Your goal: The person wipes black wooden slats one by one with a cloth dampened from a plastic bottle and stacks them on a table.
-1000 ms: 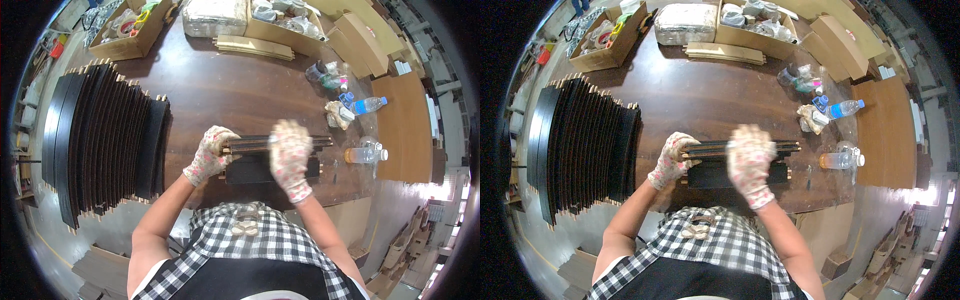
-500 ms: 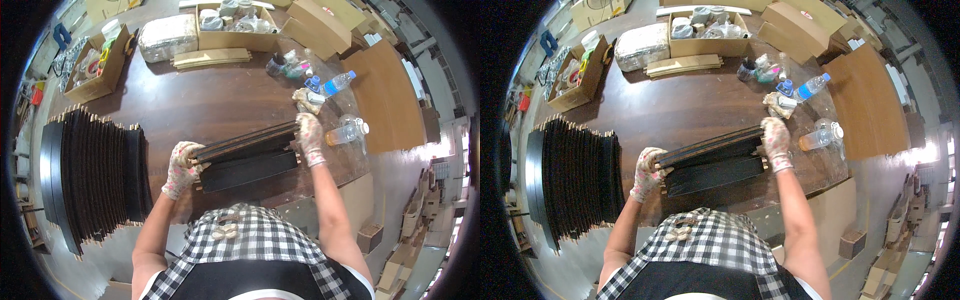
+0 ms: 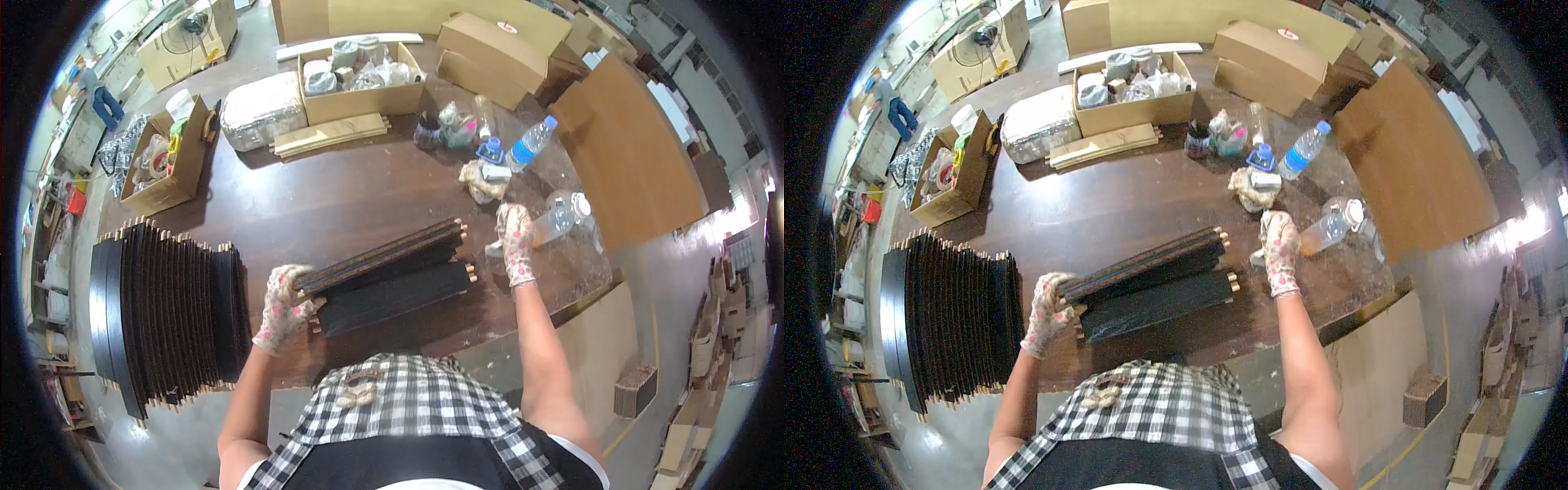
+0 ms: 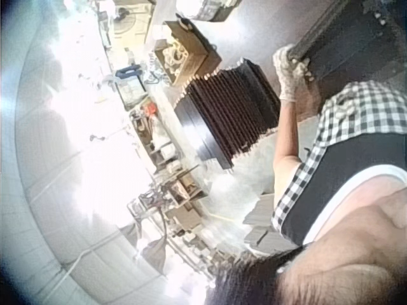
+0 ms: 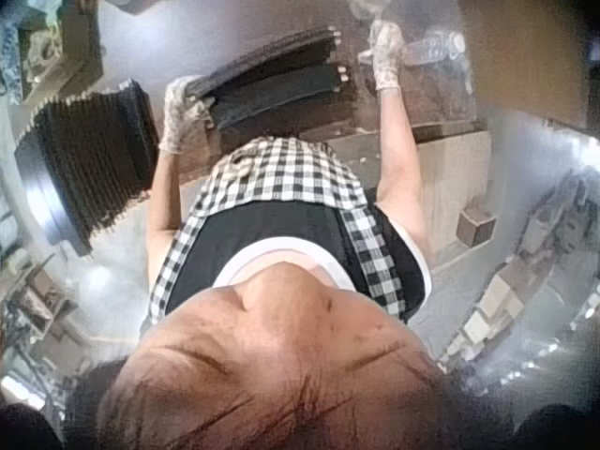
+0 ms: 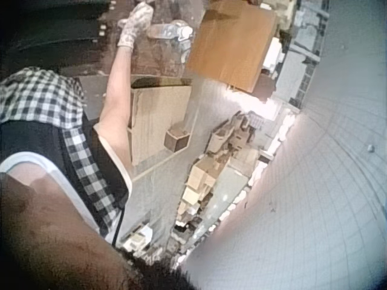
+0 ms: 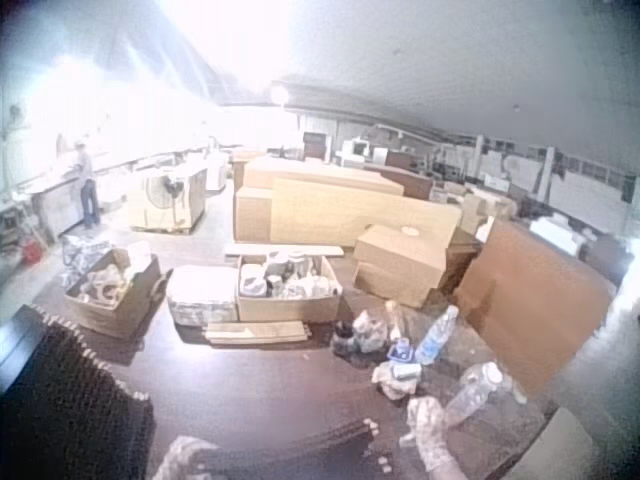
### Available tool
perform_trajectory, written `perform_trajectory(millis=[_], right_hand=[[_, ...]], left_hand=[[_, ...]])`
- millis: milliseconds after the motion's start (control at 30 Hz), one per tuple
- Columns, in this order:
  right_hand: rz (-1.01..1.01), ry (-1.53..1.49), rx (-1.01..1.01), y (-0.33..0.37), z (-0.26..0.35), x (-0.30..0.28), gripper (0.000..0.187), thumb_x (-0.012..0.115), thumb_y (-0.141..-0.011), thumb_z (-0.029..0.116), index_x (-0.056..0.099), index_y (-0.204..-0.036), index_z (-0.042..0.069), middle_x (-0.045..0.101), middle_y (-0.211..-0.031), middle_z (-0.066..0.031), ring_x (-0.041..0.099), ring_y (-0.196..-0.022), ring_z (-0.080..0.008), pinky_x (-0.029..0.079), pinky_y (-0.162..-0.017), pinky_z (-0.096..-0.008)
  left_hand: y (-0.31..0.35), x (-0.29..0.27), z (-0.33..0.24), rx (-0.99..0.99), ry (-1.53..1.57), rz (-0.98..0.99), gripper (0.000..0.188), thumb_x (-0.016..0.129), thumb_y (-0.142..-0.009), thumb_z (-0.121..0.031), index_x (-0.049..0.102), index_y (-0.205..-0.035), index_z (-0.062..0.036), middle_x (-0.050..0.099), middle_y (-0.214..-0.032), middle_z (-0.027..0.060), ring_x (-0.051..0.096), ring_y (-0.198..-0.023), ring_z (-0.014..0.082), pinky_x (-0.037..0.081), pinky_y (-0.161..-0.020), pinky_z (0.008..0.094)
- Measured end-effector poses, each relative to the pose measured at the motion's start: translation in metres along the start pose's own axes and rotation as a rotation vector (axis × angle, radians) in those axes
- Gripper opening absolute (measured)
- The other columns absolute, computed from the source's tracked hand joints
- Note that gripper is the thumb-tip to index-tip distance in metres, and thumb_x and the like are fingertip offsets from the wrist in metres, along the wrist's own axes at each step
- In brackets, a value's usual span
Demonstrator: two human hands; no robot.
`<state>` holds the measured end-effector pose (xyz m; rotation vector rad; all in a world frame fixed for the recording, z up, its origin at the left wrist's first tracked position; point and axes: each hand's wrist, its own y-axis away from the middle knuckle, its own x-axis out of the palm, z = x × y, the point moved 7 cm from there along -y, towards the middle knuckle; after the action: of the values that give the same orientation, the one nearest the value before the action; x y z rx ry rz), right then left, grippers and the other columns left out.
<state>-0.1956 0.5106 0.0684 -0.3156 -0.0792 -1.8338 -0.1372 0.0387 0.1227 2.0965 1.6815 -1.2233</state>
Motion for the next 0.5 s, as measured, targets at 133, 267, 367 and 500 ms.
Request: perform_trajectory(millis=[133,267,367,500], right_hand=[[-0.242,0.29,-0.036,0.037,0.044,0.069,0.019,0.053,-0.098,0.015,0.064,-0.108,0.004,0.063,-0.085,-0.0014,0.057,-0.066,-0.0067,0.054,-0.064,-0.0229],[0.058,0.846,-0.735,0.065,0.084,0.16,0.02,0.058,-0.089,0.01,0.067,-0.107,0.009,0.069,-0.103,-0.0086,0.065,-0.1,-0.0244,0.051,-0.089,-0.0369],[0.149,1.196,-0.856,0.083,0.063,0.187,0.02,0.057,-0.088,0.014,0.068,-0.104,0.011,0.069,-0.107,-0.0075,0.065,-0.098,-0.0288,0.05,-0.09,-0.0414],[-0.109,0.722,-0.261,0.05,0.042,0.085,0.02,0.052,-0.095,0.012,0.065,-0.106,0.003,0.068,-0.106,-0.0094,0.065,-0.092,-0.0213,0.051,-0.086,-0.0343]], left_hand=[[-0.031,-0.019,-0.059,-0.003,-0.315,0.082,0.088,0.087,-0.061,-0.036,0.048,-0.133,-0.0019,0.054,-0.128,0.0168,0.048,-0.121,0.033,0.037,-0.105,0.0438],[-0.066,0.025,-0.096,0.001,-0.406,0.367,0.069,0.081,-0.071,-0.031,0.053,-0.127,-0.0027,0.058,-0.122,0.0157,0.053,-0.116,0.0329,0.042,-0.099,0.0434],[-0.075,0.055,-0.081,0.017,-0.383,0.333,0.035,0.076,-0.075,-0.023,0.061,-0.101,-0.0054,0.062,-0.1,0.0129,0.06,-0.099,0.0325,0.048,-0.085,0.0429],[-0.067,0.037,-0.076,-0.044,-0.339,0.291,0.036,0.076,-0.077,-0.023,0.061,-0.104,-0.0046,0.064,-0.097,0.0142,0.063,-0.094,0.0328,0.05,-0.083,0.0416]])
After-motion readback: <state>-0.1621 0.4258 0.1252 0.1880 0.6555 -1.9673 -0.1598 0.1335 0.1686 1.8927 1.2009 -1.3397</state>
